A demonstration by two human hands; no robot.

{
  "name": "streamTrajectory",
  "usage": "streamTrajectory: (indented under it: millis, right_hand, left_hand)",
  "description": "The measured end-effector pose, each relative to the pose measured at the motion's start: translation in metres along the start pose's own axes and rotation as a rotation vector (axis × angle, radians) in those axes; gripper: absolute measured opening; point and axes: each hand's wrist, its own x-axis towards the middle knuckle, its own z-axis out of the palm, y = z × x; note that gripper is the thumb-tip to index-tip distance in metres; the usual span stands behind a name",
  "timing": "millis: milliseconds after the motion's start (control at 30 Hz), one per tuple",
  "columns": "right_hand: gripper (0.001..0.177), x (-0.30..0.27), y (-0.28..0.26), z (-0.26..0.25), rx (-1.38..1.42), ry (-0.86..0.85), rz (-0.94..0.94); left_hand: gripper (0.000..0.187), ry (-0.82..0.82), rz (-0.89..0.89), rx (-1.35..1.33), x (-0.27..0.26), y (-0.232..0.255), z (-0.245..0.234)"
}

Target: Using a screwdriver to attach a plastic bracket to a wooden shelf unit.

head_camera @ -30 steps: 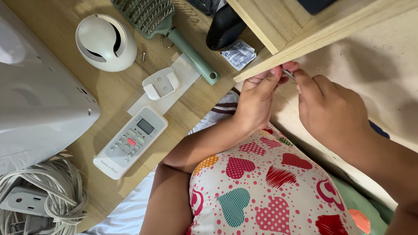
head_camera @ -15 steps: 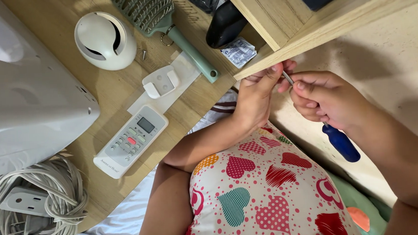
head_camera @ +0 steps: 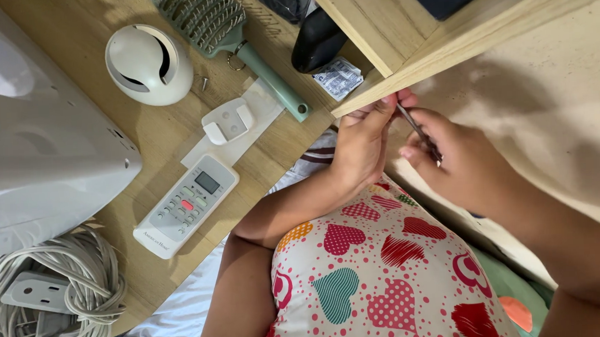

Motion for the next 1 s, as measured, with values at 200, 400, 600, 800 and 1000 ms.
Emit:
streamTrajectory:
  millis: [200, 400, 600, 800, 1000]
  right_hand:
    - [0.064, -0.039, 0.000, 0.008, -0.640, 0.226, -0.251]
    - [0.054, -0.078, 0.055, 0.010, -0.895, 0.436, -0.359]
    - [0.056, -0.087, 0.057, 0.001, -0.968, 0.407, -0.308]
    - [0.058, -0.094, 0.041, 0.002, -0.893, 0.383, -0.264]
    - [0.061, -0.097, 0.047, 0.001, -0.882, 0.330, -0.218]
  left_hand:
    - [0.017, 0.023, -0.008, 0.024, 0.000, 0.001, 0.001]
    - [0.017, 0.004, -0.035, 0.053, -0.001, 0.007, 0.005]
    - [0.017, -0.038, -0.024, 0.059, -0.002, 0.010, 0.007]
    - [0.020, -0.047, -0.031, 0.041, -0.003, 0.004, 0.001]
    - [0.019, -0.055, -0.038, 0.057, -0.002, 0.006, -0.004]
